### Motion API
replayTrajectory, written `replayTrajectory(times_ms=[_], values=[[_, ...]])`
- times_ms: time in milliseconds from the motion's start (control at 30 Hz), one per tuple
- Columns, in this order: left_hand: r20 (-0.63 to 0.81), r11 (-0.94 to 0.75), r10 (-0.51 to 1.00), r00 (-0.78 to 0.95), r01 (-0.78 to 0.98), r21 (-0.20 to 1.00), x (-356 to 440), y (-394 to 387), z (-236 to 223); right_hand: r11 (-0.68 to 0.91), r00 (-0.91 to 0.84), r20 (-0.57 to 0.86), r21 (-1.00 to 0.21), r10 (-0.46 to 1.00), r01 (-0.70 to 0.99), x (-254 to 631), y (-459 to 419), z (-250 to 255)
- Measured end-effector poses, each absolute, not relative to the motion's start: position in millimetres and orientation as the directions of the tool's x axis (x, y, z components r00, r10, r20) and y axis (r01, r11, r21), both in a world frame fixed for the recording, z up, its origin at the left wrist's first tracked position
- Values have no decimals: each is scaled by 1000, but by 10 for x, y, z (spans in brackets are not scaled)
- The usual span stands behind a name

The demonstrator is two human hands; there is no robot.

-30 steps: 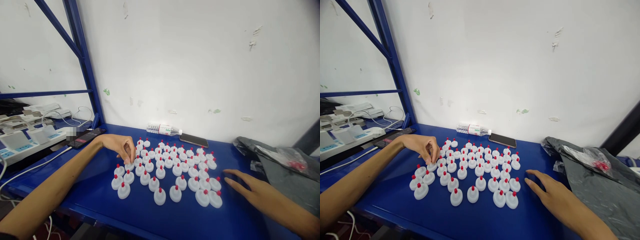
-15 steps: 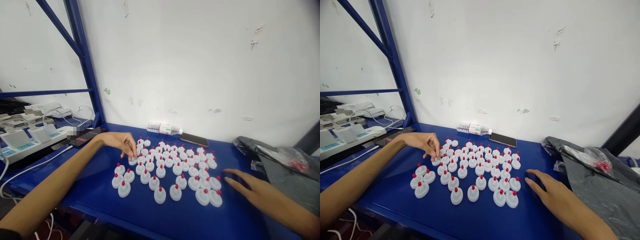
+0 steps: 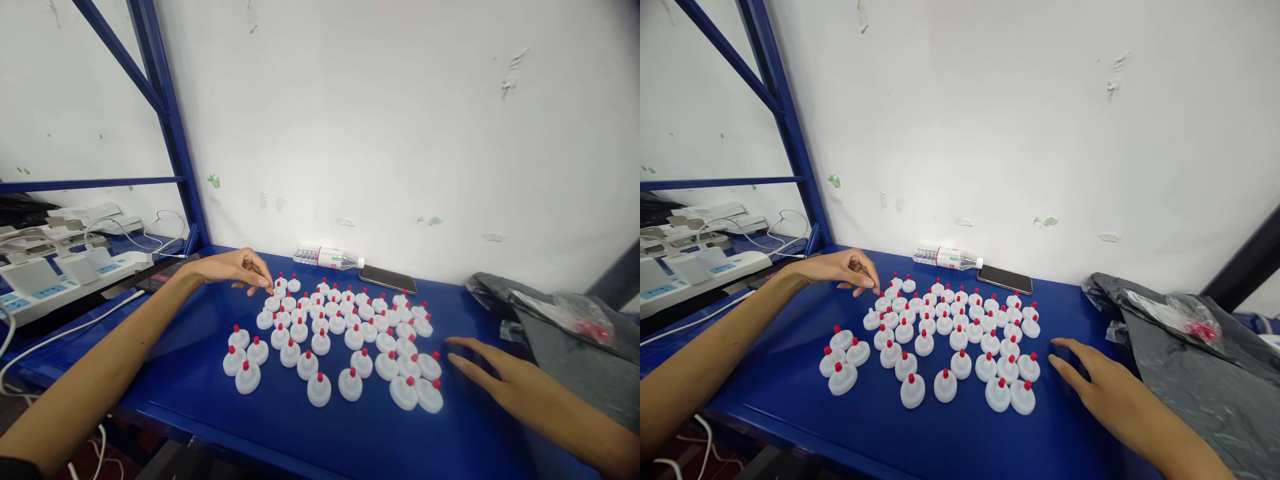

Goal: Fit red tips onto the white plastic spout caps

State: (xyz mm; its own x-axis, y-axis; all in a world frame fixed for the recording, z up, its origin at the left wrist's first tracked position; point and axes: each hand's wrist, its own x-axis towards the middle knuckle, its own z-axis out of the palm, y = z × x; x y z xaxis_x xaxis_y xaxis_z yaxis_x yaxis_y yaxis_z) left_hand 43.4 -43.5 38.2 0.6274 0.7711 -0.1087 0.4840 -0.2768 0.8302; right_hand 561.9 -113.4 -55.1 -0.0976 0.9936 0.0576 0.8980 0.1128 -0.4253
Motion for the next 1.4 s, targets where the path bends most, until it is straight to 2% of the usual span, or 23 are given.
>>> replayTrajectory(times_ms=[200, 433, 767, 1233, 1400], values=[[-233, -314, 695, 681, 578, 753, 614, -486, 344, 131, -104, 87, -419, 991, 898, 5614, -1145, -550], [-208, -362, 690, 694, 579, 731, 748, -540, 308, 115, -100, 58, -415, 993, 902, 5645, -1138, -578], [-233, -338, 698, 677, 598, 727, 742, -524, 260, 112, -109, 33, -438, 994, 892, 5654, -1141, -575], [-336, -304, 667, 665, 654, 692, 837, -648, 319, 102, -84, 61, -406, 995, 908, 5593, -1153, -522], [-298, -339, 685, 665, 653, 677, 853, -667, 288, 117, -93, 77, -404, 993, 907, 5570, -1167, -490]])
